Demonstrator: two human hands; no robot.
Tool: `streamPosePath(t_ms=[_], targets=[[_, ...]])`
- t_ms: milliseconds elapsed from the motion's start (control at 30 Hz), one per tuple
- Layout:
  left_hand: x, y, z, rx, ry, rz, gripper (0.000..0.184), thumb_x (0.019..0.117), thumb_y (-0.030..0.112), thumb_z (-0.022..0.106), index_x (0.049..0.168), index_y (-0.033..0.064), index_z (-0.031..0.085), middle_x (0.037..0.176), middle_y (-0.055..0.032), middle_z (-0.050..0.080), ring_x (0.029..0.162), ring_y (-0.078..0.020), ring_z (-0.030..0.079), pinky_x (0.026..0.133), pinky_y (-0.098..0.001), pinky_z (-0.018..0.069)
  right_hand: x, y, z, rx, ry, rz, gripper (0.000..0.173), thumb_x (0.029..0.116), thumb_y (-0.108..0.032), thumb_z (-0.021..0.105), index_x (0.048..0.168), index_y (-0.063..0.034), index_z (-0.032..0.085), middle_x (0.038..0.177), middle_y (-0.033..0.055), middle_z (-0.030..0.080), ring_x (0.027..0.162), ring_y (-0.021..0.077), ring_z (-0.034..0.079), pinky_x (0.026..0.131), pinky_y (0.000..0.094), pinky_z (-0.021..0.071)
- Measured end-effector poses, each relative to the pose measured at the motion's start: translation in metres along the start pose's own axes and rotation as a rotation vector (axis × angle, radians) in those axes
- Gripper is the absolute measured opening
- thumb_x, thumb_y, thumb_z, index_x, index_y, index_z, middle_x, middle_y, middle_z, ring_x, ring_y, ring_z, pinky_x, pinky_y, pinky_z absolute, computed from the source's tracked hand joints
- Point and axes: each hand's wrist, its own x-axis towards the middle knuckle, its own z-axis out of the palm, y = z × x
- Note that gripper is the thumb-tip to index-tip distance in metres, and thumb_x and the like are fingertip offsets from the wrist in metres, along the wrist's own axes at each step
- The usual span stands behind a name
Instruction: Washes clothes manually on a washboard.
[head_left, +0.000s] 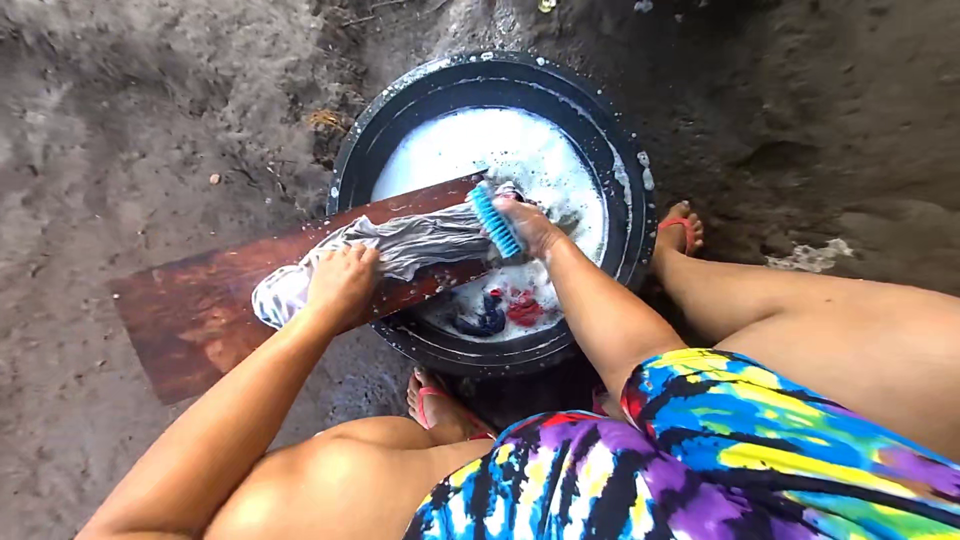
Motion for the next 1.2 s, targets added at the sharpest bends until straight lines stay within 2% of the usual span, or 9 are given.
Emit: streamPosePath(t_ms=[167, 367, 567, 633, 733, 833, 933, 1033, 1200], targets=[[-0.009, -0.018, -0.004, -0.302, 0.118, 0.251, 0.008, 0.0926, 0.004, 0.071, 0.098, -0.0016, 0.07, 0.097, -0.0215, 0.067, 0.098, -0.0422, 0.067, 0.088, -0.0644, 0.0524, 0.003, 0.0, 0.016, -1.021, -0.14, 0.022, 0.081, 0.0774, -0.028, 0.088, 0.146, -0.005, 0.052, 0.146, 0.0275, 0.048, 0.133, 0.0419, 0.051, 0.107, 0.0622, 0.0451], [-0.031, -0.021, -0.037, -0.553, -0.07, 0.244, 0.009, 0.0951, 0.009, 0.071, 0.098, 0.0011, 0.068, 0.091, -0.0115, 0.065, 0.087, -0.0257, 0.064, 0.081, -0.0515, 0.0535, -0.001, -0.039, 0.013, -0.981, -0.3, 0.019, 0.07, 0.0809, -0.02, 0.083, 0.142, -0.0038, 0.053, 0.125, 0.0242, 0.066, 0.115, 0.0379, 0.065, 0.1, 0.0625, 0.05], [-0.019, -0.018, -0.056, -0.556, 0.403, -0.357, 0.028, 0.1035, 0.012, 0.056, 0.124, -0.0078, 0.06, 0.129, -0.0325, 0.056, 0.12, -0.0447, 0.058, 0.103, -0.0593, 0.0479, 0.013, -0.126, 0.007, -0.687, 0.099, -0.245, 0.091, 0.0871, -0.016, 0.076, 0.162, -0.008, 0.025, 0.151, 0.0213, 0.05, 0.132, 0.0279, 0.057, 0.108, 0.0465, 0.0504], [-0.024, -0.016, -0.038, -0.506, 0.396, -0.345, 0.038, 0.099, 0.013, 0.064, 0.131, -0.0056, 0.059, 0.14, -0.0344, 0.05, 0.132, -0.051, 0.049, 0.109, -0.067, 0.0405, 0.016, -0.115, -0.017, -0.556, 0.224, -0.207, 0.092, 0.0921, -0.02, 0.072, 0.165, -0.0112, 0.016, 0.157, 0.0194, 0.043, 0.136, 0.0274, 0.054, 0.109, 0.0467, 0.05], [-0.032, -0.015, -0.004, -0.335, 0.302, -0.239, 0.055, 0.0918, 0.023, 0.077, 0.143, 0.0126, 0.059, 0.149, -0.026, 0.048, 0.136, -0.0535, 0.043, 0.103, -0.0764, 0.035, 0.01, -0.057, -0.063, -0.224, 0.434, -0.115, 0.061, 0.1, -0.03, 0.061, 0.155, -0.0116, 0.04, 0.135, 0.0132, 0.062, 0.116, 0.0232, 0.065, 0.095, 0.0449, 0.0574], [-0.031, -0.017, -0.001, -0.211, 0.227, -0.243, 0.055, 0.0959, 0.028, 0.073, 0.146, 0.0119, 0.056, 0.14, -0.0273, 0.056, 0.128, -0.0539, 0.05, 0.097, -0.075, 0.0372, 0.0, -0.008, -0.075, -0.056, 0.327, -0.061, 0.052, 0.103, -0.031, 0.052, 0.15, -0.0105, 0.044, 0.124, 0.0107, 0.065, 0.106, 0.0194, 0.066, 0.09, 0.0408, 0.0571], [-0.022, -0.019, -0.002, -0.107, 0.254, -0.22, 0.043, 0.0957, 0.031, 0.072, 0.134, 0.0117, 0.066, 0.123, -0.0293, 0.062, 0.117, -0.0537, 0.055, 0.091, -0.0721, 0.0399, 0.007, -0.001, -0.033, -0.29, 0.185, -0.036, 0.066, 0.0969, -0.022, 0.063, 0.157, -0.0129, 0.036, 0.141, 0.0137, 0.057, 0.118, 0.0238, 0.063, 0.096, 0.0445, 0.0565], [-0.013, -0.016, 0.0, -0.079, 0.29, -0.083, 0.047, 0.0955, 0.026, 0.072, 0.141, 0.0196, 0.063, 0.143, -0.0254, 0.056, 0.132, -0.0509, 0.049, 0.102, -0.0734, 0.0352, 0.027, -0.013, 0.004, -0.902, 0.137, -0.024, 0.082, 0.0827, -0.025, 0.083, 0.154, -0.0104, 0.045, 0.159, 0.0243, 0.036, 0.142, 0.0408, 0.043, 0.109, 0.0617, 0.044], [0.016, -0.008, -0.004, -0.013, 0.104, 0.144, 0.051, 0.105, 0.015, 0.051, 0.155, 0.0217, 0.048, 0.164, -0.0107, 0.04, 0.138, -0.0403, 0.051, 0.108, -0.0671, 0.0354, 0.019, 0.001, 0.024, -1.126, 0.082, -0.034, 0.085, 0.0842, -0.032, 0.078, 0.155, -0.008, 0.039, 0.148, 0.0225, 0.053, 0.136, 0.0376, 0.053, 0.112, 0.0598, 0.0431]])
